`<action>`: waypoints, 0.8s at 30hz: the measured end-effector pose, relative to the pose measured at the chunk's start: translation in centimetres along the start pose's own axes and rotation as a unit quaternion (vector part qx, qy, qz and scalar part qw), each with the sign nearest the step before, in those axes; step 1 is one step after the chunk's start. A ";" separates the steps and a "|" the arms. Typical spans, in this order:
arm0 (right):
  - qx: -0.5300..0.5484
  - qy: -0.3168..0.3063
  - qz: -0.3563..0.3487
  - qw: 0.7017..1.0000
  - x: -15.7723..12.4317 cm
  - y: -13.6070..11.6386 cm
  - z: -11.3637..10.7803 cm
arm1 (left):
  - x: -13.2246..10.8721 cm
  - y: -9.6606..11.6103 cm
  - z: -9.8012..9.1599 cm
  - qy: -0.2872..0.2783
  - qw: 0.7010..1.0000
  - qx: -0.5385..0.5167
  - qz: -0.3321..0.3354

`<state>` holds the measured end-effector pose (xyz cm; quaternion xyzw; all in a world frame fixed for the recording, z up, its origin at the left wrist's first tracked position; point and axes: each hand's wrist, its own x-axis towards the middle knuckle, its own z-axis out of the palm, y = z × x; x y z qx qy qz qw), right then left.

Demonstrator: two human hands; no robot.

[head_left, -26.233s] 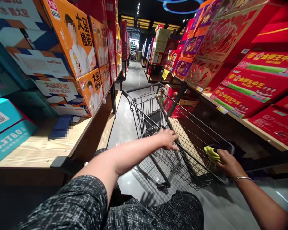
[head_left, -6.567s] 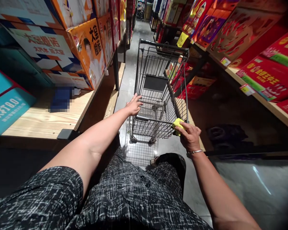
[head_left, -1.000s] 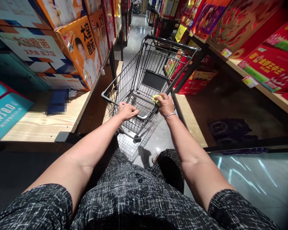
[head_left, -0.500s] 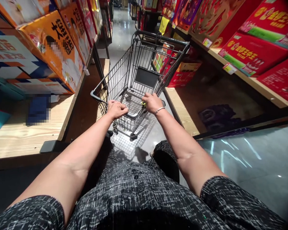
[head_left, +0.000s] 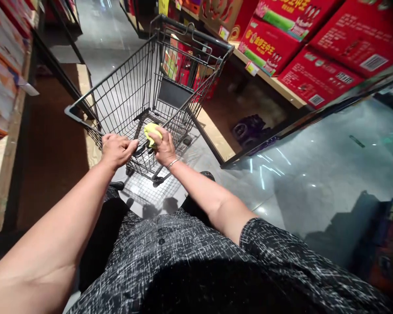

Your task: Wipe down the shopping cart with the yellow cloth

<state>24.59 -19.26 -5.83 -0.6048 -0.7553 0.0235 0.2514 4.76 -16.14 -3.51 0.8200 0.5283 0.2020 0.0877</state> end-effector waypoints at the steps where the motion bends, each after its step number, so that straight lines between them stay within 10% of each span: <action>1: -0.004 0.002 0.001 1.000 -1.1 -0.5 0.9 | 0.0 0.0 0.0 0.001 1.000 -0.001 0.002; 9: 0.041 -0.197 -0.034 0.979 -10.4 1.9 8.1 | 0.8 -1.0 0.2 0.015 1.000 -0.014 -0.003; 15: 0.083 -0.179 -0.032 0.980 -7.5 3.4 8.7 | 1.4 -2.2 0.6 0.023 0.998 -0.043 0.033; 24: 0.180 0.204 -0.059 0.960 -0.4 1.4 -2.4 | 1.3 -3.1 -0.1 -0.024 0.996 -0.067 0.058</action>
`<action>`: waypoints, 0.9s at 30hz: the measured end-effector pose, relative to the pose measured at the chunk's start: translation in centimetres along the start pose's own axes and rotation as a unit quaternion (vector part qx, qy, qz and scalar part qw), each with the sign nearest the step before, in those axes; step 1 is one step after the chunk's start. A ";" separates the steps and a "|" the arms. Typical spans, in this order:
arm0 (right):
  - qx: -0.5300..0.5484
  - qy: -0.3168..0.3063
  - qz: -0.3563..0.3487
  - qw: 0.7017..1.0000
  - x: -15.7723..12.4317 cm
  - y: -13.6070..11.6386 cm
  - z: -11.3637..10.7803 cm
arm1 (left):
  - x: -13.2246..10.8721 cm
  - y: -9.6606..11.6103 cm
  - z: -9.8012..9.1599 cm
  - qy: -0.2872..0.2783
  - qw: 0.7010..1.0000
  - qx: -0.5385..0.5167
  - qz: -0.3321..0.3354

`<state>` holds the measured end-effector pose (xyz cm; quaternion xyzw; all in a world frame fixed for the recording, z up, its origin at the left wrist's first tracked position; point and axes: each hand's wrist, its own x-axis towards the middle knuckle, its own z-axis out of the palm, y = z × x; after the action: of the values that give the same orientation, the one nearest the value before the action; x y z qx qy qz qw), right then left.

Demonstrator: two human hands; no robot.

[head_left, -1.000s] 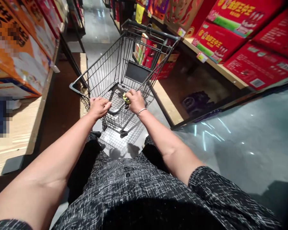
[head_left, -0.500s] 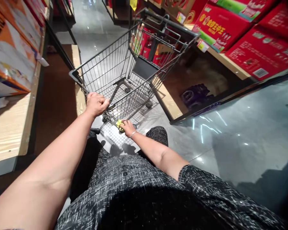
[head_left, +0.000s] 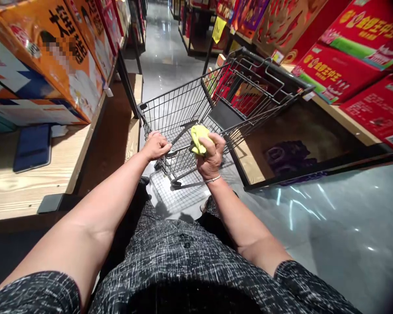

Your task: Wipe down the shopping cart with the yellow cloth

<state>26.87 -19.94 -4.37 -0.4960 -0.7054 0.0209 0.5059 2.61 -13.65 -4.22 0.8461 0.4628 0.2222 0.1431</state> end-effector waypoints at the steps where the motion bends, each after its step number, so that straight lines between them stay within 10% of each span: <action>1: -0.018 -0.015 -0.005 1.000 0.4 -0.4 -0.2 | -0.2 0.0 0.0 0.000 1.000 -0.002 -0.001; 6: -0.093 -0.206 -0.044 0.973 -0.5 -3.2 2.7 | -1.2 -0.2 0.8 0.050 0.998 0.011 -0.028; 12: -0.145 -0.280 -0.111 0.942 0.4 -2.8 3.2 | -2.0 -1.5 0.6 0.055 0.997 0.026 -0.044; 21: -0.208 -0.108 0.020 0.972 5.2 7.3 -2.8 | -1.9 -0.8 -1.4 0.059 0.996 0.022 -0.055; 27: -0.121 -0.065 -0.032 0.990 1.6 4.1 1.9 | -1.9 2.4 -1.5 0.046 0.992 -0.020 -0.119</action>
<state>28.30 -15.81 -6.36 -0.5283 -0.7498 -0.0482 0.3954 2.65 -16.46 -2.35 0.7712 0.5616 0.2513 0.1637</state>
